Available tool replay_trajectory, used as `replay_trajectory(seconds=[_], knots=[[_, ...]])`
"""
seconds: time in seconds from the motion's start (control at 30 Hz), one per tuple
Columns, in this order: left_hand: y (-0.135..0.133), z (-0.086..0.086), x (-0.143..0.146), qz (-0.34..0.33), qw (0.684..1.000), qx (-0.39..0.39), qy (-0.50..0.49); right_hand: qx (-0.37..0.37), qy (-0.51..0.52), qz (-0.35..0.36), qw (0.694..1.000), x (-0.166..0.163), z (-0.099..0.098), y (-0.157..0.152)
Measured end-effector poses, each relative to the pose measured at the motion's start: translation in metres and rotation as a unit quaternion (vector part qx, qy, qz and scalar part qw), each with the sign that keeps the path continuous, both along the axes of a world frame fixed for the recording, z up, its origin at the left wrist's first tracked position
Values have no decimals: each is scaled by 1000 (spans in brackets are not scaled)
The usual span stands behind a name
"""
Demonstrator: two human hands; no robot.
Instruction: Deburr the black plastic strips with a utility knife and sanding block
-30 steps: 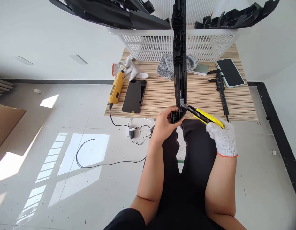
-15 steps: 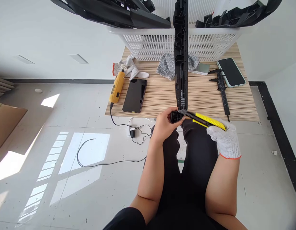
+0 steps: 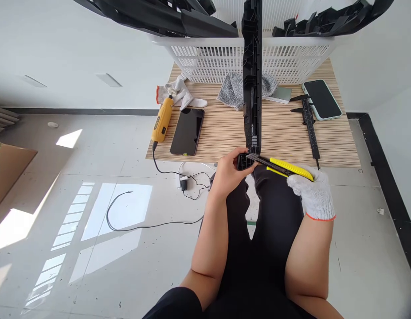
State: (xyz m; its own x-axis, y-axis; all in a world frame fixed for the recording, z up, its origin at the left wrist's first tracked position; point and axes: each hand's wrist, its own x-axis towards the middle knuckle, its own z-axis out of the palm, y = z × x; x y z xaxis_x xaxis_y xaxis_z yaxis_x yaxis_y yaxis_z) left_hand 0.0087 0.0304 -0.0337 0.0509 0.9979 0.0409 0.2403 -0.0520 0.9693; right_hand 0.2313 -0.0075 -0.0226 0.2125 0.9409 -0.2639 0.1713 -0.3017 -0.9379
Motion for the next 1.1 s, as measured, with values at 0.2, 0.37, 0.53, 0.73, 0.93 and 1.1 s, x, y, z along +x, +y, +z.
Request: replay_trajectory(seconds=[0.2,0.37,0.53,0.73,0.93,1.1], knots=[[0,-1,0,-2,1000,4,-3,10,14,-38,999,-2,-1,-1],[-1,2,0,-3,1000,8,7,13,52,-65,996,-6,1,0],[-2,5,-1,19,999,26,-32,114,99,-168,974,-7,2,1],[-3,2,-4,-66,992,5,-109,100,97,-170,976,-11,-1,2],[-3,6,0,-97,981,-50,-163,103,128,-181,970,-10,-1,3],[-3,8,4,-81,978,-113,-157,99,121,-175,972,-7,-3,3]])
